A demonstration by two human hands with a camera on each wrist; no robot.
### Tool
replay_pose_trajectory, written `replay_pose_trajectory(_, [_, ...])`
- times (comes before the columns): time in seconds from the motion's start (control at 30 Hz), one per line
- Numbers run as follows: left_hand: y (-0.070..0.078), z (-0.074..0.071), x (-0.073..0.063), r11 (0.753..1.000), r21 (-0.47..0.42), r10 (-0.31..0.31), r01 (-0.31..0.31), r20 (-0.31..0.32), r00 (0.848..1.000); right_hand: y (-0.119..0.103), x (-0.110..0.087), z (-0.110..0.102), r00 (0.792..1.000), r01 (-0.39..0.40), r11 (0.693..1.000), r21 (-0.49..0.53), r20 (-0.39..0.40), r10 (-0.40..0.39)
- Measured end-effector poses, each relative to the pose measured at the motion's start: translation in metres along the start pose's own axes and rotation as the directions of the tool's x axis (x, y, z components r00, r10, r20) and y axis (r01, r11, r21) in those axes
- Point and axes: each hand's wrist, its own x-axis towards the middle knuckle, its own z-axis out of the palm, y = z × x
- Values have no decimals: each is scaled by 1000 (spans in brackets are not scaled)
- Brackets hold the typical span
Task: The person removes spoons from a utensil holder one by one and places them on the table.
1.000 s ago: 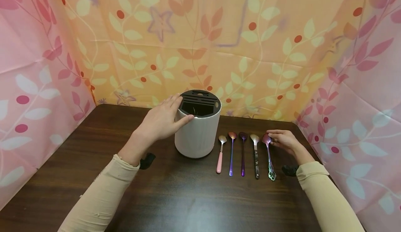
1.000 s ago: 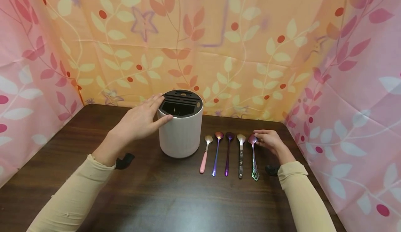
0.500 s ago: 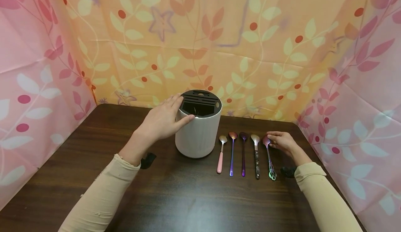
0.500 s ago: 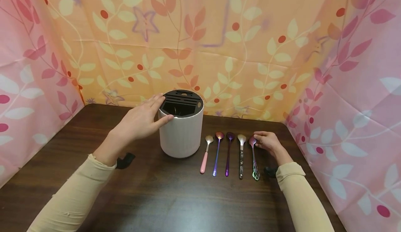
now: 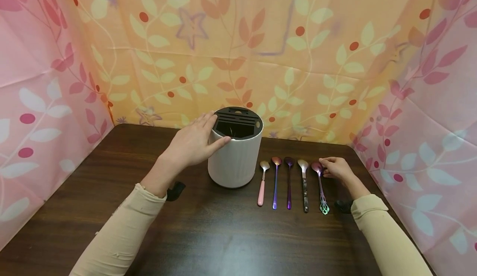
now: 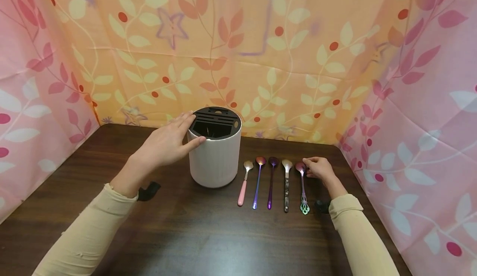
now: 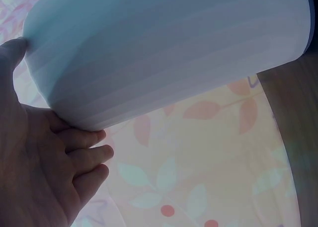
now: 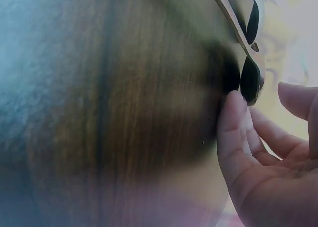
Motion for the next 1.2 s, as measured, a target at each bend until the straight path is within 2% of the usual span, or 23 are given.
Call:
replay_pose_trajectory(0.3, [-2, 1, -1, 1000, -12, -1, 1, -1, 1000, -4, -4, 1, 999, -3, 997, -83, -49, -1])
replay_pose_trajectory(0.43, [-2, 2, -2, 1000, -11, -5, 5, 1, 1000, -10, -7, 0, 995, 44, 990, -135, -83, -56])
replay_pose_trajectory(0.53, [-3, 2, -2, 1000, -14, -7, 7, 4, 1000, -23, -12, 1, 985, 95, 984, -152, -130, -116])
replay_pose_trajectory(0.67, [-3, 2, -3, 1000, -18, -9, 9, 3, 1000, -52, -20, 4, 960, 196, 974, -116, -181, -214])
replay_pose_trajectory(0.8, [-3, 2, -2, 1000, -18, -11, 11, -1, 1000, -84, -30, 11, 924, 319, 944, -84, -191, -330])
replay_pose_trajectory(0.9, [-3, 2, -1, 1000, -19, -5, 5, -4, 1000, -109, -39, 21, 895, 403, 913, -70, -179, -409])
replay_pose_trajectory(1.1, [-2, 2, 0, 1000, -20, -3, 3, -5, 1000, -153, -54, 41, 850, 511, 858, -47, -124, -513])
replay_pose_trajectory(1.2, [-1, 1, 0, 1000, -20, -2, 2, -5, 1000, -170, -57, 50, 819, 565, 825, -18, -108, -563])
